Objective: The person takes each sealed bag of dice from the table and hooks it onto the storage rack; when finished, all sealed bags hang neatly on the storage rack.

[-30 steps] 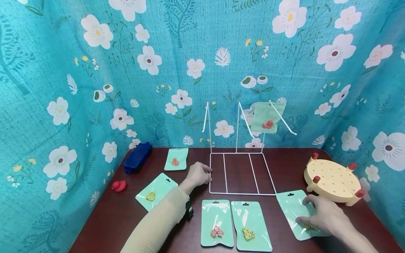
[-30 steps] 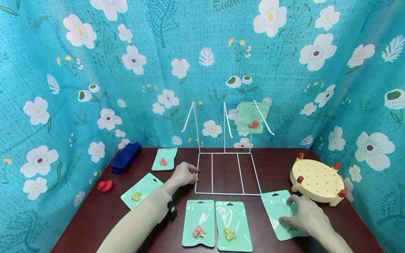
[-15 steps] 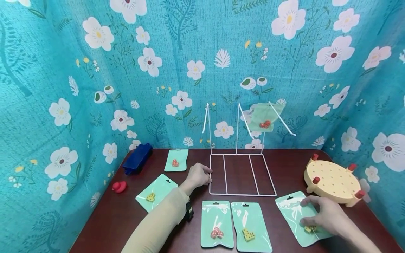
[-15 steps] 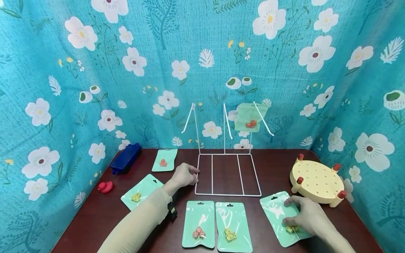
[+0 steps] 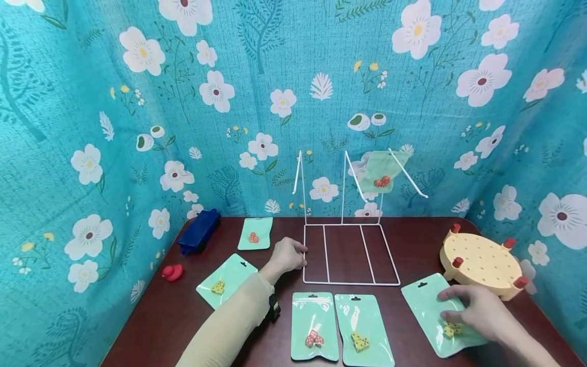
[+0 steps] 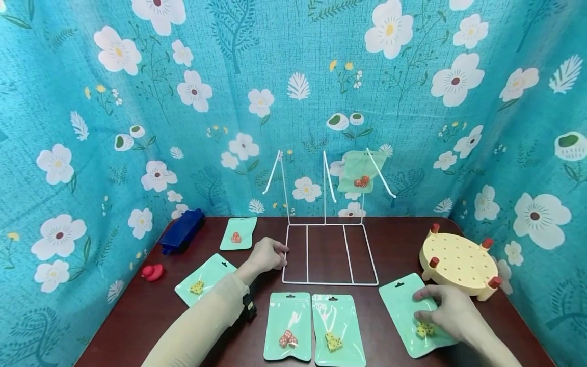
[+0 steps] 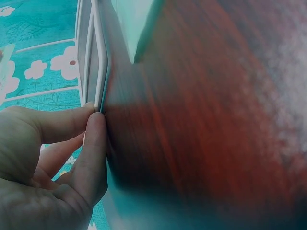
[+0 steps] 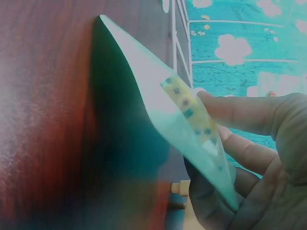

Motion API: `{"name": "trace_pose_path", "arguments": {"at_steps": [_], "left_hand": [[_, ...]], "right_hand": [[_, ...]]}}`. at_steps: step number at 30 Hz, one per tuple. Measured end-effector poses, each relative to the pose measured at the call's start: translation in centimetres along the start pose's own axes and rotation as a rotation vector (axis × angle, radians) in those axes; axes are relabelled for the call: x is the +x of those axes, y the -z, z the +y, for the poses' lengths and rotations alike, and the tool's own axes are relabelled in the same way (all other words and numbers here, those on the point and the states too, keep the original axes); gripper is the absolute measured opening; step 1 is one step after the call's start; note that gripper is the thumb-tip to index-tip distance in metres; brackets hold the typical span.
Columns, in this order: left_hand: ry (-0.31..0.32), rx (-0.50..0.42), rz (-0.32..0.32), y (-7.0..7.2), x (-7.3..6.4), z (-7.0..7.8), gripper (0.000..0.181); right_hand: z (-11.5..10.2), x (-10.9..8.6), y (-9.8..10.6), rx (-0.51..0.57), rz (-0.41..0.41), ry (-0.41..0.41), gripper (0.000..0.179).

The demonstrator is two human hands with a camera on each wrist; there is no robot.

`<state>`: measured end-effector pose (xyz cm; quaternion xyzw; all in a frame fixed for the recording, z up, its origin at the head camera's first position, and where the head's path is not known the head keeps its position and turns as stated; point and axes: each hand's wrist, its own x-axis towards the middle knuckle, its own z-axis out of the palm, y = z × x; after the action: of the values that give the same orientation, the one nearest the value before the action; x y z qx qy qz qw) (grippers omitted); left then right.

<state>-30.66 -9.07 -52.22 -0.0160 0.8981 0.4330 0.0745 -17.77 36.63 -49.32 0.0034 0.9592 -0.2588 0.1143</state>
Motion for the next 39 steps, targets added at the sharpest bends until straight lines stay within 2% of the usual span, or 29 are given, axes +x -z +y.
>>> {"name": "trace_pose_path", "arguments": {"at_steps": [6,15,22,29,34,39], "left_hand": [[0.005,0.004,0.0,0.0,0.1,-0.1,0.029],[0.004,0.033,0.007,0.0,0.0,-0.1,0.03],[0.004,0.02,0.004,0.1,-0.2,0.2,0.03],[0.004,-0.002,-0.004,0.1,-0.1,0.1,0.029],[0.013,0.002,-0.005,0.1,-0.1,0.2,0.029],[0.018,0.005,-0.002,0.0,-0.1,0.3,0.03]], "right_hand": [[-0.4,-0.6,0.7,0.015,0.04,0.015,0.052],[-1.1,-1.2,1.5,0.054,0.156,0.023,0.053],[-1.8,-1.9,1.4,0.063,0.331,0.1,0.044],[-2.8,-2.8,1.6,0.116,0.507,0.097,0.04],[-3.7,-3.4,2.1,0.194,0.597,0.116,0.04],[-4.9,-3.9,2.8,0.201,0.676,0.145,0.039]]}}
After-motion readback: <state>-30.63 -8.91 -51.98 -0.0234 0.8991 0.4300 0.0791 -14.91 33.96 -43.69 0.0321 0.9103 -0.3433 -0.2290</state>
